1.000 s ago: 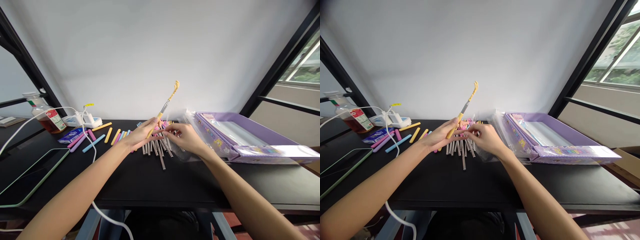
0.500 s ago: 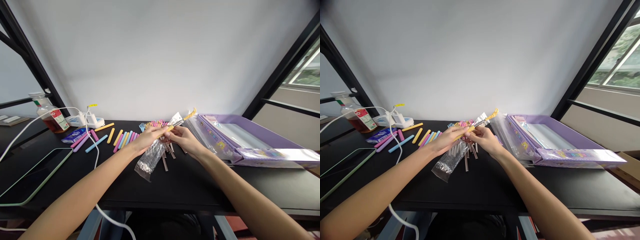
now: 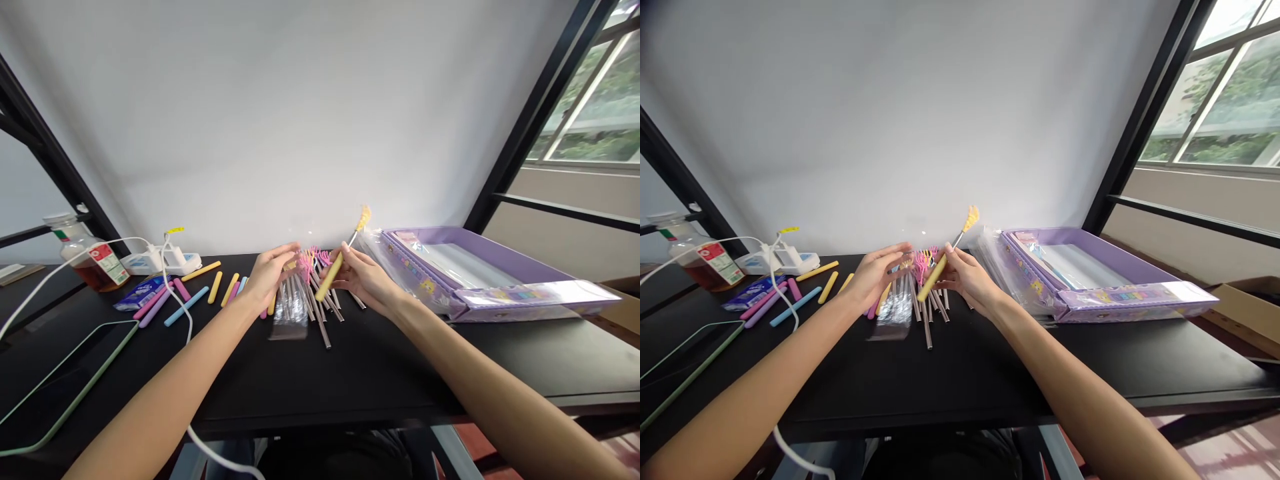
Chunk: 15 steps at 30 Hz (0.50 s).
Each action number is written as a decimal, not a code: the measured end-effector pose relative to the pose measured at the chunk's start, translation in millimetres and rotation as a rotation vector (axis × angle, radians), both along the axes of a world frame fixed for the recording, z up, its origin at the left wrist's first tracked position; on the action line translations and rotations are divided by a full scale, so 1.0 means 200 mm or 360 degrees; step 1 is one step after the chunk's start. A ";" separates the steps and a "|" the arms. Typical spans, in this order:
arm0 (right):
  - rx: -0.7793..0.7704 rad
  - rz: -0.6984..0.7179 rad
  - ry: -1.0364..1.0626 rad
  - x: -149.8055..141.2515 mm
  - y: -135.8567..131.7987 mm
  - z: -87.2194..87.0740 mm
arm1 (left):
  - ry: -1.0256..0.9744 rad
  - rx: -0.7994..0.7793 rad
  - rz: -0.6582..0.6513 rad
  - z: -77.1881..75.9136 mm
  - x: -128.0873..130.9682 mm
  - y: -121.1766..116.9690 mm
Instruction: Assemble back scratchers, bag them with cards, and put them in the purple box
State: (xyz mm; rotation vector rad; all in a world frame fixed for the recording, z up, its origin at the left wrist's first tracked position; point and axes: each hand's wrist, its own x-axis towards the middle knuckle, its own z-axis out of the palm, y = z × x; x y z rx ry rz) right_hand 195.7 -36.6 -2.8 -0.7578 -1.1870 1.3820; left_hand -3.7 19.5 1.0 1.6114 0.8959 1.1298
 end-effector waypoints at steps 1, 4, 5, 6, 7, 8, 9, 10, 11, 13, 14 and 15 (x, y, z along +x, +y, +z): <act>0.0006 -0.0002 -0.0039 0.01 0.00 0.00 | 0.0000 0.0009 -0.0007 0.00 -0.01 0.01; 0.0060 -0.0063 -0.0125 0.03 0.00 0.01 | -0.0132 0.0006 -0.0067 0.00 -0.02 0.01; 0.0089 -0.0095 -0.0161 0.03 0.00 0.01 | -0.0208 -0.0007 -0.0077 -0.01 -0.01 0.02; 0.0120 -0.0124 -0.0209 0.04 0.01 0.01 | -0.0276 -0.0026 -0.0081 -0.02 0.00 0.02; 0.0147 -0.0144 -0.0277 0.04 0.01 0.01 | -0.0327 -0.0050 -0.0076 -0.03 0.00 0.02; 0.0169 -0.0157 -0.0356 0.05 0.02 0.01 | -0.0362 -0.0080 -0.0063 -0.04 0.01 0.03; 0.0182 -0.0163 -0.0439 0.05 0.02 0.01 | -0.0390 -0.0114 -0.0042 -0.05 0.02 0.03; 0.0187 -0.0164 -0.0516 0.06 0.02 0.01 | -0.0411 -0.0151 -0.0023 -0.05 0.03 0.03; 0.0184 -0.0165 -0.0585 0.06 0.02 0.01 | -0.0428 -0.0189 -0.0009 -0.05 0.03 0.03; 0.0170 -0.0169 -0.0700 0.07 0.01 0.02 | -0.0469 -0.0239 0.0032 -0.04 0.03 0.02; 0.0166 -0.0169 -0.0755 0.07 0.01 0.03 | -0.0479 -0.0247 0.0057 -0.02 0.03 0.01; 0.0172 -0.0169 -0.0811 0.07 0.00 0.04 | -0.0489 -0.0241 0.0082 -0.01 0.02 0.01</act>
